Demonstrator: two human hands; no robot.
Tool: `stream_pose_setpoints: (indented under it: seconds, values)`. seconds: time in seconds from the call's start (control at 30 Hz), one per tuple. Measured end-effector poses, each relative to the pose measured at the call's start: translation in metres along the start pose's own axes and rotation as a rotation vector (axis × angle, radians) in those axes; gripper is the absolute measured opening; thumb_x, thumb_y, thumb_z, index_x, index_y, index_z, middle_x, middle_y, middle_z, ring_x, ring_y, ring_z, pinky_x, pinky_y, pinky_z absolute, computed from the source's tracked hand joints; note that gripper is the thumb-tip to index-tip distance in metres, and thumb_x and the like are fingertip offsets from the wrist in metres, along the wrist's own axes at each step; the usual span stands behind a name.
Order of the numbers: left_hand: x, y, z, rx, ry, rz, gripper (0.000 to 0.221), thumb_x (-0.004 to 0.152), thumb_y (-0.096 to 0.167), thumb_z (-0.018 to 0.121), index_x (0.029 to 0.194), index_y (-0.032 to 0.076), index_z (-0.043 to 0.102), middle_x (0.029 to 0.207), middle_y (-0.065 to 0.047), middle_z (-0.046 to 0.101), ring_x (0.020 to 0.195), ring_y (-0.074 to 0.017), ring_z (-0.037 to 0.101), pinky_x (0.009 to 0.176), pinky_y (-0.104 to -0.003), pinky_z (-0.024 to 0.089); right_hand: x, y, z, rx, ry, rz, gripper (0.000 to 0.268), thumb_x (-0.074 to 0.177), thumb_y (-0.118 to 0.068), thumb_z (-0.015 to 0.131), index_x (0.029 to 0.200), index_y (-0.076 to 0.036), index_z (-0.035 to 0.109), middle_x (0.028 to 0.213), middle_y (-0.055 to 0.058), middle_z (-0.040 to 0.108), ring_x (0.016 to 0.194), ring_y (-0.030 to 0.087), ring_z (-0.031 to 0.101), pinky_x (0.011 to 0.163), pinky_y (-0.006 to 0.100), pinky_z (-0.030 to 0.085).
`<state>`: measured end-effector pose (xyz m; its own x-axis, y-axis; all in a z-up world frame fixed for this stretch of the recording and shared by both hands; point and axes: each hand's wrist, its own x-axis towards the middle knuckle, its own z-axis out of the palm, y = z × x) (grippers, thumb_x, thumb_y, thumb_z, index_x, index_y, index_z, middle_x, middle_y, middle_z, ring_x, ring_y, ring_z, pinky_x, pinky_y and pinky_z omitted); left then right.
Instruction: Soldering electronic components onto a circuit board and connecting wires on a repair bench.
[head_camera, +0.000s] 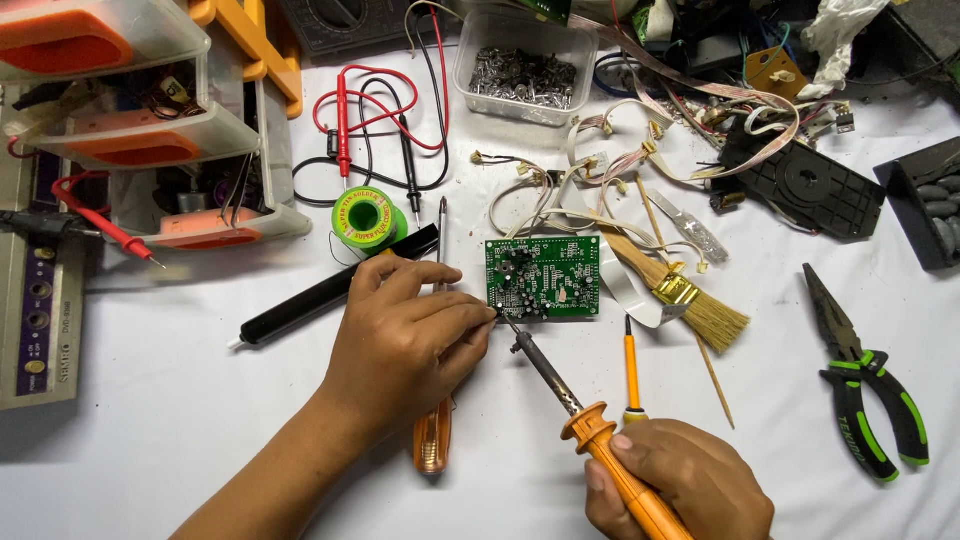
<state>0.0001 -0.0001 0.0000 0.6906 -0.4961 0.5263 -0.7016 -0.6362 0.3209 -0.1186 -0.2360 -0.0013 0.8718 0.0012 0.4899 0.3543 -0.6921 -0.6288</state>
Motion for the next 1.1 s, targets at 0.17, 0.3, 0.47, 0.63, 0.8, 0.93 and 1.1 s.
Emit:
stream_pose_setpoints:
  seconds: [0.17,0.3,0.47,0.63,0.8,0.93,1.1]
  values:
    - [0.001,0.000,0.000,0.001,0.011,0.005,0.008,0.088,0.012,0.077,0.085,0.017,0.072,0.088,0.009,0.077,0.098,-0.0235,0.068,0.091,-0.044,0.039,0.002,-0.003,-0.003,0.045,0.045,-0.008,0.014,0.081,-0.010,0.070,0.094,-0.007,0.064,0.065,0.004,0.067,0.054,0.017,0.067,0.060,0.029,0.064]
    - [0.001,0.000,0.000,0.004,0.011,0.005,0.009,0.088,0.011,0.077,0.084,0.017,0.072,0.087,0.009,0.076,0.098,-0.0234,0.069,0.091,-0.044,0.039,-0.003,-0.006,-0.007,0.062,0.097,0.042,0.017,0.083,-0.012,0.067,0.099,-0.012,0.061,0.068,0.002,0.065,0.055,0.017,0.062,0.063,0.031,0.063]
    - [0.001,0.000,0.000,0.004,0.013,0.007,0.008,0.087,0.011,0.077,0.085,0.017,0.072,0.087,0.009,0.076,0.097,-0.0238,0.068,0.090,-0.045,0.040,-0.008,0.016,-0.027,0.146,-0.073,-0.069,0.034,0.089,-0.010,0.067,0.119,-0.017,0.054,0.068,0.000,0.063,0.057,0.015,0.054,0.063,0.027,0.060]
    - [0.001,0.001,-0.001,-0.009,0.010,-0.003,0.006,0.087,0.012,0.077,0.086,0.017,0.073,0.088,0.009,0.077,0.097,-0.0244,0.068,0.090,-0.045,0.039,-0.006,0.019,-0.030,0.188,-0.095,-0.086,0.038,0.093,-0.013,0.064,0.127,-0.020,0.050,0.062,-0.003,0.050,0.054,0.015,0.040,0.056,0.025,0.048]
    - [0.001,0.001,-0.001,-0.006,0.010,0.004,0.005,0.088,0.013,0.077,0.087,0.018,0.073,0.089,0.009,0.077,0.096,-0.0243,0.068,0.090,-0.045,0.040,-0.009,0.025,-0.033,0.181,-0.093,-0.066,0.038,0.090,-0.015,0.065,0.125,-0.019,0.051,0.066,-0.001,0.061,0.055,0.015,0.052,0.060,0.025,0.059]
    - [0.001,0.001,-0.001,0.001,0.008,-0.004,0.007,0.087,0.013,0.076,0.088,0.019,0.073,0.089,0.010,0.076,0.096,-0.0235,0.068,0.090,-0.044,0.038,-0.010,0.027,-0.034,0.183,-0.076,-0.062,0.036,0.089,-0.013,0.067,0.121,-0.018,0.053,0.071,0.002,0.066,0.057,0.015,0.060,0.064,0.027,0.064]
    - [0.001,0.001,-0.002,0.000,0.006,-0.006,0.008,0.087,0.013,0.077,0.089,0.019,0.072,0.090,0.010,0.076,0.096,-0.0237,0.068,0.090,-0.044,0.039,-0.019,0.036,-0.035,0.214,-0.073,-0.109,0.040,0.088,-0.011,0.068,0.124,-0.016,0.052,0.066,0.000,0.058,0.056,0.014,0.046,0.060,0.026,0.059]
